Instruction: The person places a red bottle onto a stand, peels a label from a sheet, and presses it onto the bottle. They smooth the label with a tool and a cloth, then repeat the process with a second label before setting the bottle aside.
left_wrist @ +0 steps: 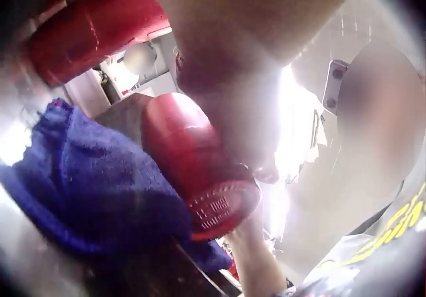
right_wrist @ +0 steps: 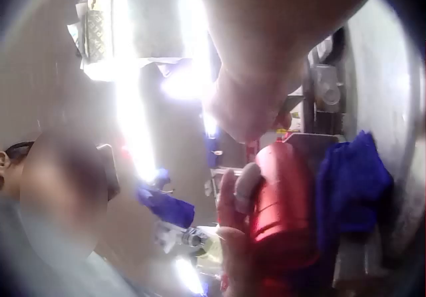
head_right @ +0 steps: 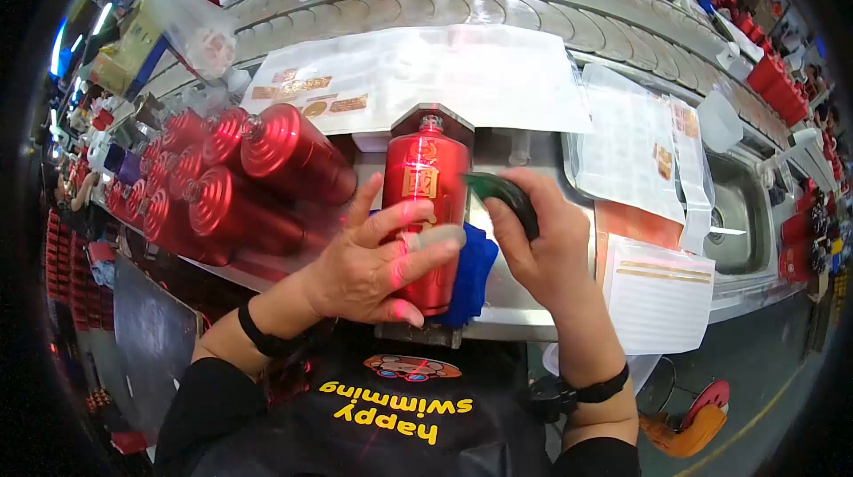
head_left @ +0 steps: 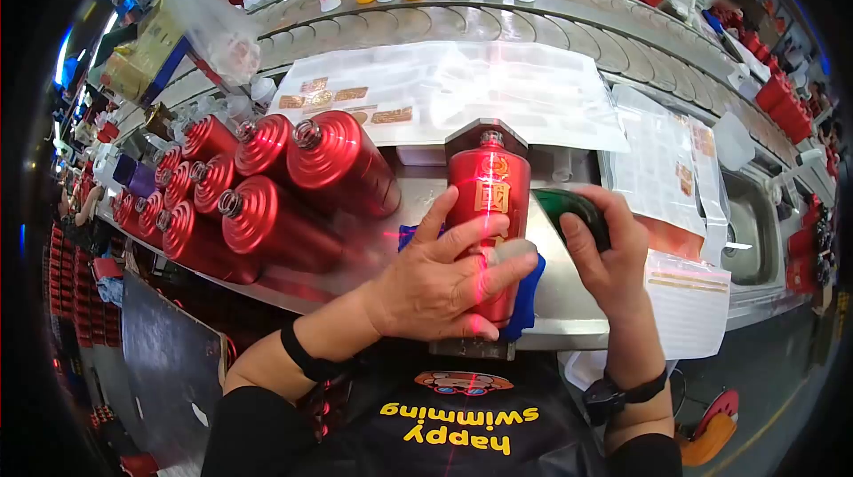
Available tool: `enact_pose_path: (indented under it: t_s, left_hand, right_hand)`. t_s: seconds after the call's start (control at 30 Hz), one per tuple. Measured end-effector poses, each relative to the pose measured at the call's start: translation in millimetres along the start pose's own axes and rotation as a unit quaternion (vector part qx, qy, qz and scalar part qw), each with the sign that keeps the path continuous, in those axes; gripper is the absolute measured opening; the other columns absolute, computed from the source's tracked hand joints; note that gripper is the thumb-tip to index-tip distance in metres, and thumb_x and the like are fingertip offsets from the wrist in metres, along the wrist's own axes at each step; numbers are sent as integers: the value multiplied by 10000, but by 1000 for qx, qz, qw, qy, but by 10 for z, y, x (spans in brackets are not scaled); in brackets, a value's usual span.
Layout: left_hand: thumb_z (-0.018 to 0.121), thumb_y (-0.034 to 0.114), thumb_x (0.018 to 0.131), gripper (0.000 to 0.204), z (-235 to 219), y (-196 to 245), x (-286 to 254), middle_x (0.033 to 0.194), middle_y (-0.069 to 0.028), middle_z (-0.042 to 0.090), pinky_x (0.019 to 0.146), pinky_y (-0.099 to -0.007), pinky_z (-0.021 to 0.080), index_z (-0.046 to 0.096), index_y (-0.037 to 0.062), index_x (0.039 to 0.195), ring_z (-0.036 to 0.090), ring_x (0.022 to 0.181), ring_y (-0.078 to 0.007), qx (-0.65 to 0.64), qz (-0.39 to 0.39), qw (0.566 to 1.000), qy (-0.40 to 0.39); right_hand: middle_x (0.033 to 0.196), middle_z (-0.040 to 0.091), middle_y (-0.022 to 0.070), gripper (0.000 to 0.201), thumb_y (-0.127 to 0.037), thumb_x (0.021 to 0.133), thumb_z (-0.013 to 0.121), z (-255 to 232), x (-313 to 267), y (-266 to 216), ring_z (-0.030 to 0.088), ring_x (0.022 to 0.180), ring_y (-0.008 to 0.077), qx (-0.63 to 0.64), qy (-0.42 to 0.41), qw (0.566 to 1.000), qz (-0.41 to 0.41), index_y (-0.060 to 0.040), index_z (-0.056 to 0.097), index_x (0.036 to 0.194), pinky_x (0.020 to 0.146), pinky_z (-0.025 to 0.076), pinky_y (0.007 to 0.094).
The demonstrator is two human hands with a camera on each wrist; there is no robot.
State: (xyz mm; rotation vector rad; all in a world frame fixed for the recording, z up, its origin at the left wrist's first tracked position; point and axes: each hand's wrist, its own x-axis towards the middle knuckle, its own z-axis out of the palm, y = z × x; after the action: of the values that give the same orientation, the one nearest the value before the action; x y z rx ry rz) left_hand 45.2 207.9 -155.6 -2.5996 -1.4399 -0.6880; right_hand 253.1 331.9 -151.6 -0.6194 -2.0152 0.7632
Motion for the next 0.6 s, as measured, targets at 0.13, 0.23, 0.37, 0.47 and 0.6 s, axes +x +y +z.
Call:
enact_pose_path:
  t_s: [0.13, 0.23, 0.37, 0.47, 0.6]
  left_hand:
    - [307, 677, 937, 731, 85, 1, -71, 1248, -11, 621, 1209, -537, 27, 578, 132, 1342, 415, 1299, -259, -48, -7, 997, 52]
    - [305, 661, 954, 708, 42, -68, -45, 1247, -15, 621, 1209, -532, 25, 586, 130, 1329, 424, 1287, -262, -73, -28, 995, 56]
    - [316, 601, 992, 627, 16, -354, 180, 1218, -9, 640, 1191, -519, 93, 600, 135, 1299, 441, 1265, -271, -33, -70, 992, 96]
    - [429, 501, 994, 530, 97, -505, 283, 1187, -14, 657, 1174, -537, 127, 547, 146, 1370, 451, 1264, -278, -20, -89, 986, 139]
    - [495, 410, 989, 576, 152, -470, 253, 1170, -62, 662, 1159, -561, 150, 434, 76, 1454, 464, 1255, -308, -91, -142, 967, 193]
  right_hand:
    - [803, 671, 151, 199, -144, 873, 665, 80, 717, -79, 646, 720, 271, -9, -187, 982, -18, -26, 624, 1028, 674, 517, 349]
    - [794, 677, 173, 196, -192, 872, 667, 105, 970, 89, 662, 700, 324, -133, -12, 990, -38, -34, 633, 983, 668, 525, 374]
    - [798, 683, 85, 213, -177, 878, 663, -32, 735, 68, 641, 715, 147, 22, -13, 995, 101, -27, 639, 1027, 670, 512, 286]
    - [825, 684, 56, 209, -154, 856, 690, -130, 525, 23, 625, 758, 104, 70, -75, 984, 145, -30, 636, 1016, 686, 501, 257]
    - [785, 674, 90, 233, -142, 841, 709, -22, 641, -123, 637, 707, 144, 30, -226, 972, 60, -23, 634, 1027, 678, 516, 292]
